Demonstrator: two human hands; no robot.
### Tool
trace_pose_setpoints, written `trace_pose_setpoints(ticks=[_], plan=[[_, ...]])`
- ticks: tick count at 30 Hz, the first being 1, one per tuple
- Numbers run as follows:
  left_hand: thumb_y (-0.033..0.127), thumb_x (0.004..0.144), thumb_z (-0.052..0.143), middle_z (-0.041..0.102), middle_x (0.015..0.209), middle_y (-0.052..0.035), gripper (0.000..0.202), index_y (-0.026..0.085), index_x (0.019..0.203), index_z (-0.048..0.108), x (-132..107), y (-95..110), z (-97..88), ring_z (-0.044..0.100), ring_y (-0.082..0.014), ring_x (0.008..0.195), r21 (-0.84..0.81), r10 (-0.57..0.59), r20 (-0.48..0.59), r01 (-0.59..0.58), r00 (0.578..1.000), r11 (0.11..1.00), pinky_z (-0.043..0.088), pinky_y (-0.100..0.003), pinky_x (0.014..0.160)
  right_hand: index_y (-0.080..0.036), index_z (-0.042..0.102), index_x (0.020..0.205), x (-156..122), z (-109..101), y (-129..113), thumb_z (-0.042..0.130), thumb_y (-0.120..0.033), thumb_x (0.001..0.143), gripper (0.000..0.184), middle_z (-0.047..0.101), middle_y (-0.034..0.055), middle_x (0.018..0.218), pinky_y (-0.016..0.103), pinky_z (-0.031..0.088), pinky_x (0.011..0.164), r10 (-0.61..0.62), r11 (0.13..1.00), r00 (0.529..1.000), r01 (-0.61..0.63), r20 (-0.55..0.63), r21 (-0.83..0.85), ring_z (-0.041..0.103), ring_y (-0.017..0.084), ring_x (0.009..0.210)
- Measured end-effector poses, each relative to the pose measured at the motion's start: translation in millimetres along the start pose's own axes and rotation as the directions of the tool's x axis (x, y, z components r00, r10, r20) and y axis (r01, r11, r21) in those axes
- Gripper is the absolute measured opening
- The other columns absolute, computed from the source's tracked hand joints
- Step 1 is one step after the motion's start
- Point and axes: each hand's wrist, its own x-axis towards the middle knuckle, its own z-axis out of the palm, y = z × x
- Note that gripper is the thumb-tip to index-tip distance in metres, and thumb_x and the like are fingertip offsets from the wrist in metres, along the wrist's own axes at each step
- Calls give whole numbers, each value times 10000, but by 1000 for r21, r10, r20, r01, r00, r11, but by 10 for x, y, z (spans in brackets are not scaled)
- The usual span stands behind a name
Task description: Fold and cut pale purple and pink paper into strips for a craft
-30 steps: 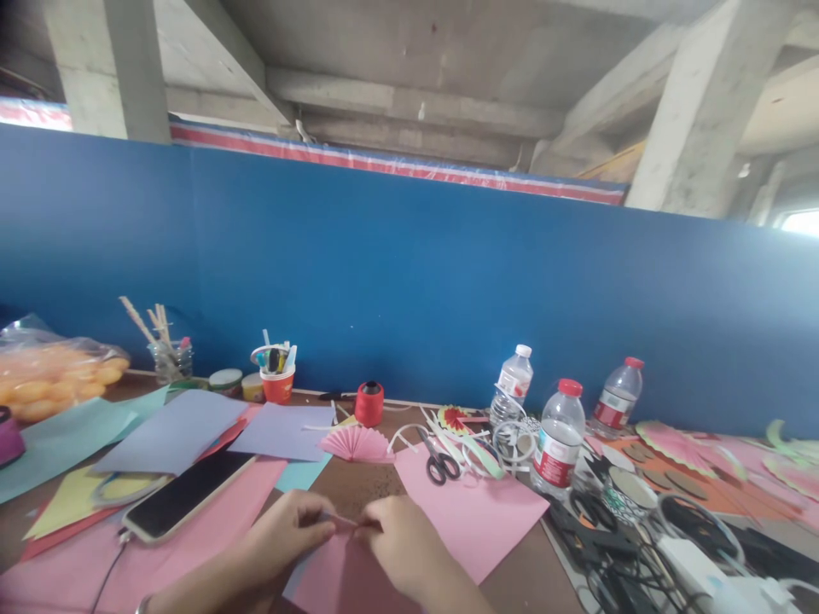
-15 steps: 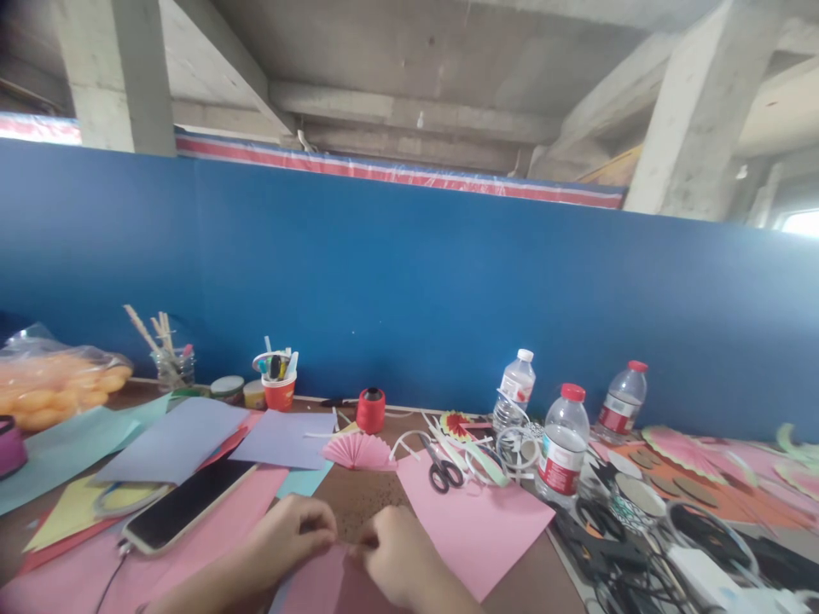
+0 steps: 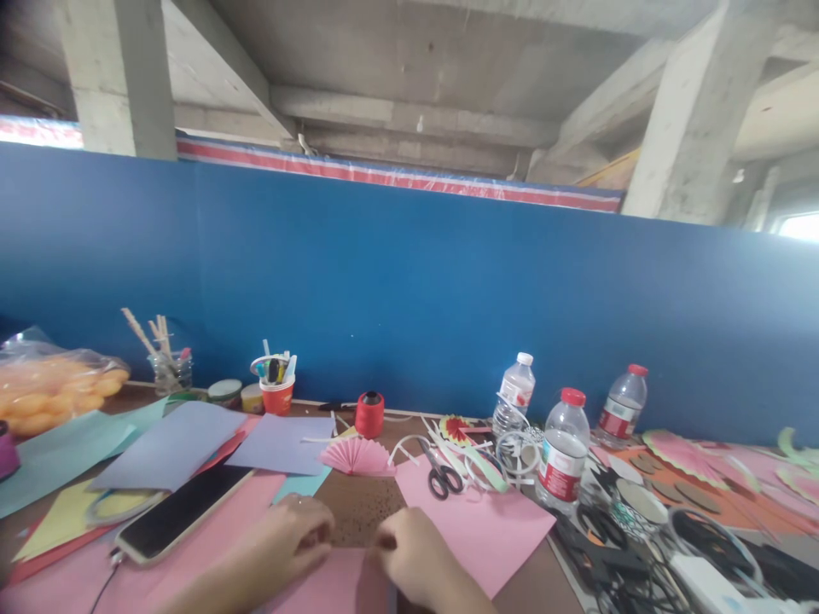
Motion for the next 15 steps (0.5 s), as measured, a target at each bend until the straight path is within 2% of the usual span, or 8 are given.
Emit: trace_pose_setpoints(ticks=[3,7,11,15], plan=[[235,722,545,677,836,4,153,269,809,666,-4,116,97,561,-205,815,9,79,36,-79,996,997,333,-311,776,-167,705,595,-56,123,-198,545,-191,667,177,653,16,557,259,208,457,-17,999,999,19,31,-48,465,123,504],[190,719,509,659,692,0,151,233,649,636,-13,171,155,559,-188,702,21,108,60,-109,992,994,342,-307,703,-201,729,640,-72,203,-329,551,-243,697,192,682,27,586,273,201,471,-7,985,1000,4,-16,-173,455,131,507],[192,705,507,655,670,3,155,235,633,637,-17,141,63,550,-180,690,3,117,44,-117,992,993,350,-295,699,-193,731,663,-49,143,-194,546,-213,687,188,696,29,626,255,249,490,-70,993,998,70,-1,-99,506,140,546],[218,715,488,667,674,-2,187,234,653,664,3,37,-55,562,-174,691,-39,70,60,-68,996,997,358,-273,676,-185,730,708,-19,-6,19,535,-169,673,199,698,25,677,235,320,553,-68,997,998,69,16,-29,566,159,637]])
